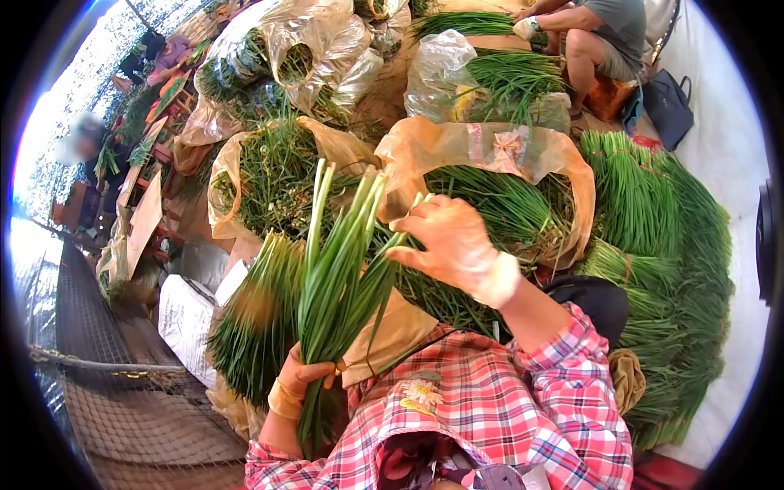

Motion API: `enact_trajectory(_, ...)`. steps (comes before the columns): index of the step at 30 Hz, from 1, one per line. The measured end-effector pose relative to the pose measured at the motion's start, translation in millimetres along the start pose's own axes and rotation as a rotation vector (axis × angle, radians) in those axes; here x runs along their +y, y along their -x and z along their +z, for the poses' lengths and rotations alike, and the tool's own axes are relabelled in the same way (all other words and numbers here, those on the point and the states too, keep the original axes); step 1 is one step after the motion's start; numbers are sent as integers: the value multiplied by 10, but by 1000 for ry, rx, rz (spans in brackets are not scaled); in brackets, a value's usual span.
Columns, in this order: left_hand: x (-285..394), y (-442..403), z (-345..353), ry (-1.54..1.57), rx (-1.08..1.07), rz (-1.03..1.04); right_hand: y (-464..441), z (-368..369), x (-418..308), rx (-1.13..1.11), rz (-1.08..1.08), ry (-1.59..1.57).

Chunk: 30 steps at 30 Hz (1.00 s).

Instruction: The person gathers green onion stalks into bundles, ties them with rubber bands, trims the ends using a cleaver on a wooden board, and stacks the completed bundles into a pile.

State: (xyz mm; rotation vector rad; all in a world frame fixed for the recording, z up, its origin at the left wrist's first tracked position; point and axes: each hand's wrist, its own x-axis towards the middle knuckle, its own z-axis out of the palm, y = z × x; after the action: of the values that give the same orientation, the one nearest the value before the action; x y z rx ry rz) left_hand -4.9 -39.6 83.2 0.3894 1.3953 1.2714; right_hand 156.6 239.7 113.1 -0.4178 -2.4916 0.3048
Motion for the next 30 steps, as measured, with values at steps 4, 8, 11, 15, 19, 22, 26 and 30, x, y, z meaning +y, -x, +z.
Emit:
enact_trajectory(4, -118, -108, 29, -154, 28, -5, -2, 585, -66, -534, -111, 77)
enact_trajectory(8, -157, -177, -36, -137, 43, 88, 314, 510, -244, -474, -465, -597)
enact_trajectory(11, -42, -191, -51, -234, 92, 124, 771, 422, 181, -1293, 453, -1648)
enact_trajectory(15, 59, -356, -7, -691, 148, 344, 1321, 1039, 464, -938, 565, -1353)
enact_trajectory(19, 176, -486, 382, -1283, 325, 389, 1193, 1101, -76, -397, 609, -2298)
enact_trajectory(22, 137, -607, 560, -1548, 276, 591, 997, 1310, -111, -189, 616, -2435)
enact_trajectory(26, -77, -646, 766, -1887, 182, 432, 861, 1143, -144, 9, 831, -2344)
enact_trajectory(30, -68, -583, 878, -1700, 4, 508, 790, 1146, -76, 16, 1025, -2316)
